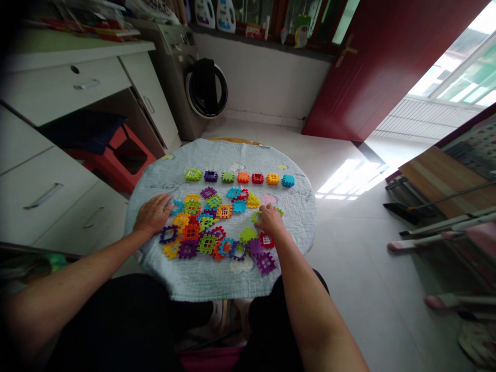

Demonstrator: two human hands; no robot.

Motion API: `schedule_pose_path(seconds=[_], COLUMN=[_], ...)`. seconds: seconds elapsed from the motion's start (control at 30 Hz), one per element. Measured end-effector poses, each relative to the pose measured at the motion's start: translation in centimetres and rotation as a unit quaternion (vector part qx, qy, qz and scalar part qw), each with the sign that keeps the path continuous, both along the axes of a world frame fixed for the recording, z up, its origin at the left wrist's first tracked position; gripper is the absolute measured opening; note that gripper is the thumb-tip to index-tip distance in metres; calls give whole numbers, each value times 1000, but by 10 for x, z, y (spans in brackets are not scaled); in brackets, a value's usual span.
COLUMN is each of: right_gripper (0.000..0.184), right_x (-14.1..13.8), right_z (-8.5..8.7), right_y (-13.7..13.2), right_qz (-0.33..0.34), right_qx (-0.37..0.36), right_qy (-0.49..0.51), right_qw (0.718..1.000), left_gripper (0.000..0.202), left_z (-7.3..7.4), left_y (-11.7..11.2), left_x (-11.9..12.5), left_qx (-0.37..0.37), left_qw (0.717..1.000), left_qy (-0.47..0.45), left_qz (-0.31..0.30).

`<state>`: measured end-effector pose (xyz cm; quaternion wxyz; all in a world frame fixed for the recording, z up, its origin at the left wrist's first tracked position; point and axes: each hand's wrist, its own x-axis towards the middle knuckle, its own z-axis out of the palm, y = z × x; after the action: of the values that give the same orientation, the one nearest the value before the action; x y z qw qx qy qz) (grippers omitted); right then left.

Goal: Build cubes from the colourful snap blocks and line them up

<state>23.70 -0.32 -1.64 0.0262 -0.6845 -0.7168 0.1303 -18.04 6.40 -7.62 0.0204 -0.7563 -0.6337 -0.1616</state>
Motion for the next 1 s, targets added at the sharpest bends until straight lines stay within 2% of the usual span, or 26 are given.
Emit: schedule_pose_path(seconds=[0.13, 0.23, 0.33, 0.43, 0.6, 0.7, 0.83, 1.0], right_gripper=[36, 19, 27, 42, 45, 37, 14, 15], right_x=[0, -6, -17, -27, -38, -41, -36, -24], right_z=[4, 8, 10, 12, 18, 19, 19, 16], right_y=[0, -9, -20, -27, -29, -28, -21, -12], right_qz=[-30, 27, 96, 114, 107, 109, 91, 23], right_qx=[31, -15, -75, -82, -69, -59, -52, -46], right_qy=[11, 47, 52, 23, 2, 17, 105, 221], right_qw=[999, 998, 991, 990, 992, 992, 989, 974], left_gripper=[54, 54, 53, 51, 50, 51, 52, 54], left_z=[-1, -3, -4, -3, -2, -3, -3, -1], left_y=[0, 1, 1, 0, 1, 1, 1, 1], left_x=[-1, -2, -2, -1, -1, -2, -2, -1], left_qx=[4, 9, 13, 13, 9, 8, 7, 3], left_qw=[1000, 1000, 1000, 1000, 1000, 1000, 1000, 1000], left_qy=[7, 14, 13, 8, -2, 3, 2, -2], left_qz=[2, -2, -6, -1, 3, 0, 1, -4])
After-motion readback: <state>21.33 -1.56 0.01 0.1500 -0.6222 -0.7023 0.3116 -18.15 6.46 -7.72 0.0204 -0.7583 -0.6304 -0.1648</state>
